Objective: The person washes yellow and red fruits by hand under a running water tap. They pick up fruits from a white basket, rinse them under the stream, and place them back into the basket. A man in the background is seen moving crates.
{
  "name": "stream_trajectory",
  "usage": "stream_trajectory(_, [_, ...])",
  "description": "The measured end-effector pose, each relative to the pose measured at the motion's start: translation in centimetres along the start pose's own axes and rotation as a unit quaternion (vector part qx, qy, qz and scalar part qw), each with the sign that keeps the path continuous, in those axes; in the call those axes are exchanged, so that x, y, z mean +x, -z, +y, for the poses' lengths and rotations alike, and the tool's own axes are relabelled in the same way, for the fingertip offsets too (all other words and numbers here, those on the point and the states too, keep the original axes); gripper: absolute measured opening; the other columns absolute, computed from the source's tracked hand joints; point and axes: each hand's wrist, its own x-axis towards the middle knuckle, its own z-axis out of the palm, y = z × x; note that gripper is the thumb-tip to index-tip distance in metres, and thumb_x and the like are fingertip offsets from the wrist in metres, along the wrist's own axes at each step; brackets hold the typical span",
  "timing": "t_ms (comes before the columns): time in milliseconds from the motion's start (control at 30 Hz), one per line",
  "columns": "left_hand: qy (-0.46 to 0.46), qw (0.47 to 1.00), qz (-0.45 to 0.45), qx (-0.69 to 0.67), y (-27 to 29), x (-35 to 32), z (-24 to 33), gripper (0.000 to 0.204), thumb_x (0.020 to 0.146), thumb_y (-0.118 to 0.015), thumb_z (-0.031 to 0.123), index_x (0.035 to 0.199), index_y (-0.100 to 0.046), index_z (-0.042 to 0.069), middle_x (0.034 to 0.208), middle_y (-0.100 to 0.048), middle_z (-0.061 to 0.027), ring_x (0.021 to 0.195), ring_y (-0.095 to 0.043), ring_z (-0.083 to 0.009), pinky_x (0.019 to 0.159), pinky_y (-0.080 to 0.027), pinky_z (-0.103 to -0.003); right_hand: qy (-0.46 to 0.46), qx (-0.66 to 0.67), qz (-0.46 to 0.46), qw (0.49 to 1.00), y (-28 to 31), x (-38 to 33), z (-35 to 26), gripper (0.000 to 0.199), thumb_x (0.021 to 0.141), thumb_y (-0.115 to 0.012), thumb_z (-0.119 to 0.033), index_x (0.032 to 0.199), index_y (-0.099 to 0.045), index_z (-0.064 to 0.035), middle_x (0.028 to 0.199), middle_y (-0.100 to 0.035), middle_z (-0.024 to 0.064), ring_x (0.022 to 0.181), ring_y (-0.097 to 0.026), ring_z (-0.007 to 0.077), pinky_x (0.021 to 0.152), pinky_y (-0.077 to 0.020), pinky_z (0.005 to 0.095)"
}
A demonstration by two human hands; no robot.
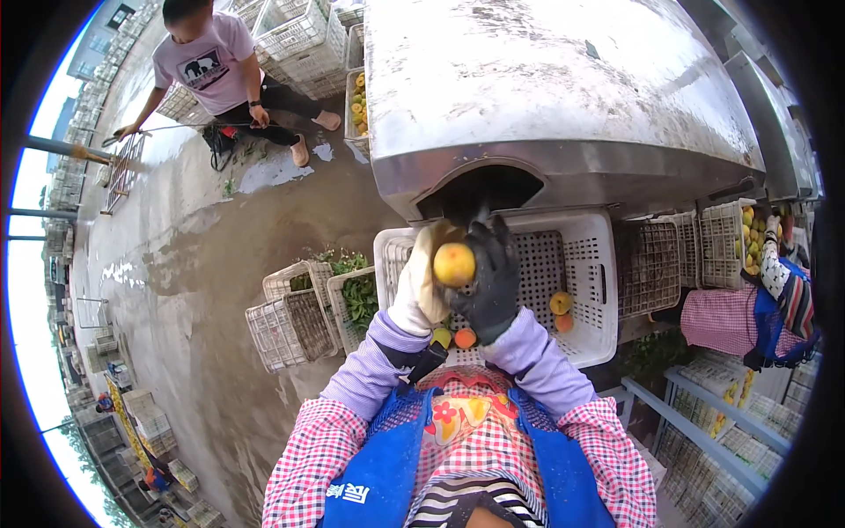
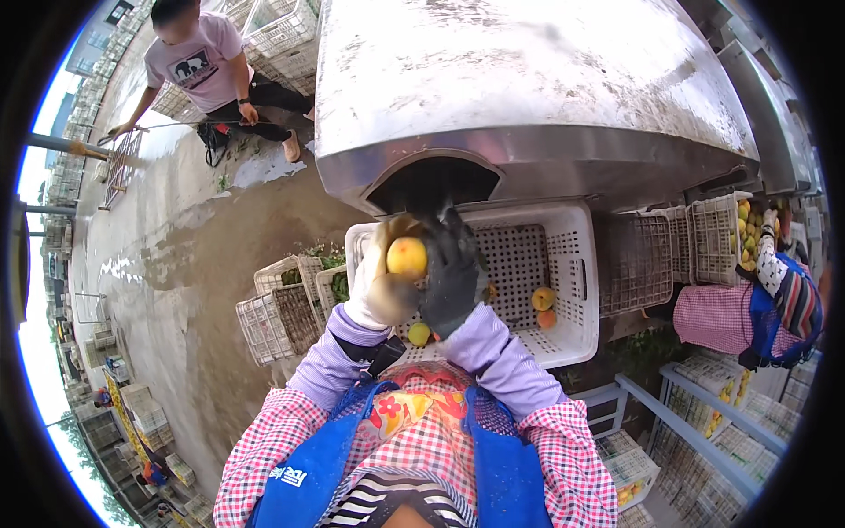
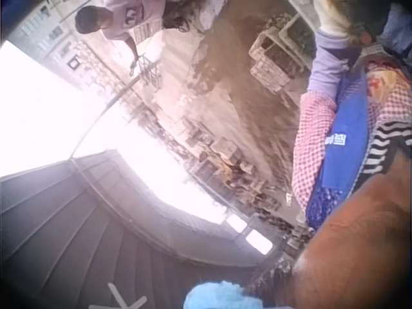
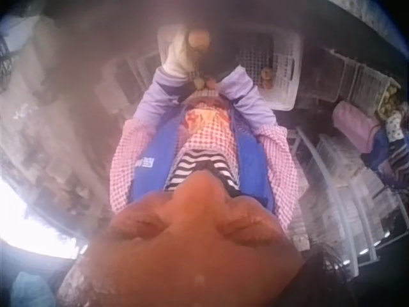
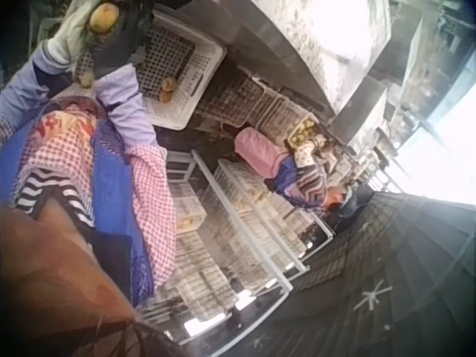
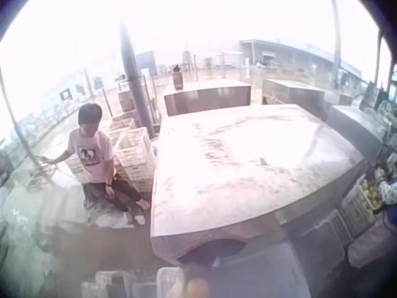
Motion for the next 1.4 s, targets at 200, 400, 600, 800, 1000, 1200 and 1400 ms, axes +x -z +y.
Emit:
stream_trajectory(200, [0.42, 0.792, 0.162, -0.412, -0.2, -3.3, -3.8, 0.075, 0.101, -0.049, 0.06, 0.153, -0.041, 0.005, 0.151, -0.049, -0.0146, 0.125, -0.055, -0.0251, 0.104, -0.045, -0.043, -0.061, -0.092, 0.048, 0.993, -6.5, 2.3, 6.8, 0.064, 0.074, -0.081, -0.03, 0.128, -0.058, -0.0034, 0.14, -0.053, 0.0202, 0.137, -0.041, 0.0483, 0.111, -0.0371, 0.0583])
stream_trajectory(400, [0.524, 0.766, 0.145, -0.343, 0.1, -7.3, -10.8, 0.072, 0.101, -0.051, 0.058, 0.153, -0.038, 0.009, 0.151, -0.047, -0.0145, 0.136, -0.048, -0.0299, 0.11, -0.04, -0.048, -0.205, -0.003, -0.075, 0.976, -5.4, 6.6, 6.2, 0.056, 0.077, -0.08, -0.027, 0.126, -0.062, -0.0065, 0.133, -0.058, 0.0194, 0.126, -0.054, 0.0411, 0.104, -0.0449, 0.0501])
stream_trajectory(600, [0.542, 0.819, -0.156, 0.104, -3.3, -11.9, -18.9, 0.073, 0.092, -0.062, 0.049, 0.152, -0.042, 0.013, 0.151, -0.047, -0.0191, 0.139, -0.046, -0.0361, 0.111, -0.04, -0.055, -0.132, 0.087, -0.062, 0.985, -1.7, 5.3, 7.1, 0.05, 0.079, -0.079, -0.033, 0.121, -0.066, -0.0087, 0.121, -0.066, 0.0173, 0.116, -0.061, 0.038, 0.099, -0.048, 0.0477])
stream_trajectory(800, [0.183, 0.633, -0.633, 0.407, -8.6, -14.7, -18.9, 0.086, 0.091, -0.059, 0.023, 0.163, -0.014, 0.033, 0.169, -0.013, -0.0153, 0.148, -0.032, -0.039, 0.116, -0.036, -0.056, -0.355, -0.151, -0.445, 0.808, 6.7, -8.3, 23.4, 0.058, 0.081, -0.076, -0.037, 0.131, -0.062, -0.0089, 0.125, -0.067, 0.019, 0.114, -0.064, 0.0371, 0.097, -0.0514, 0.0437])
stream_trajectory(1000, [0.084, 0.563, -0.719, 0.398, -10.7, -15.6, -21.7, 0.082, 0.092, -0.055, 0.009, 0.16, -0.019, 0.038, 0.17, -0.009, -0.0141, 0.147, -0.035, -0.0365, 0.113, -0.041, -0.055, -0.363, -0.253, -0.524, 0.728, 1.0, -18.5, 30.8, 0.065, 0.079, -0.08, -0.034, 0.135, -0.058, -0.0078, 0.128, -0.065, 0.0192, 0.117, -0.063, 0.0355, 0.099, -0.0506, 0.043])
stream_trajectory(1200, [0.077, 0.603, -0.701, 0.374, -9.3, -15.7, -23.0, 0.079, 0.092, -0.055, 0.009, 0.157, -0.021, 0.039, 0.17, -0.01, -0.0141, 0.145, -0.04, -0.0364, 0.112, -0.042, -0.058, -0.38, -0.257, -0.46, 0.76, -4.7, -24.0, 32.8, 0.073, 0.076, -0.083, -0.032, 0.138, -0.055, -0.0067, 0.131, -0.063, 0.0193, 0.12, -0.062, 0.0339, 0.102, -0.0499, 0.0423])
stream_trajectory(1400, [0.206, 0.698, -0.608, 0.318, -8.8, -16.6, -24.4, 0.081, 0.087, -0.059, 0.0, 0.155, -0.029, 0.032, 0.167, -0.017, -0.0183, 0.139, -0.048, -0.0401, 0.111, -0.046, -0.047, -0.389, -0.031, -0.373, 0.842, -1.9, -22.4, 29.7, 0.085, 0.071, -0.088, -0.028, 0.143, -0.049, -0.0066, 0.135, -0.06, 0.0189, 0.124, -0.059, 0.0313, 0.105, -0.0488, 0.0411])
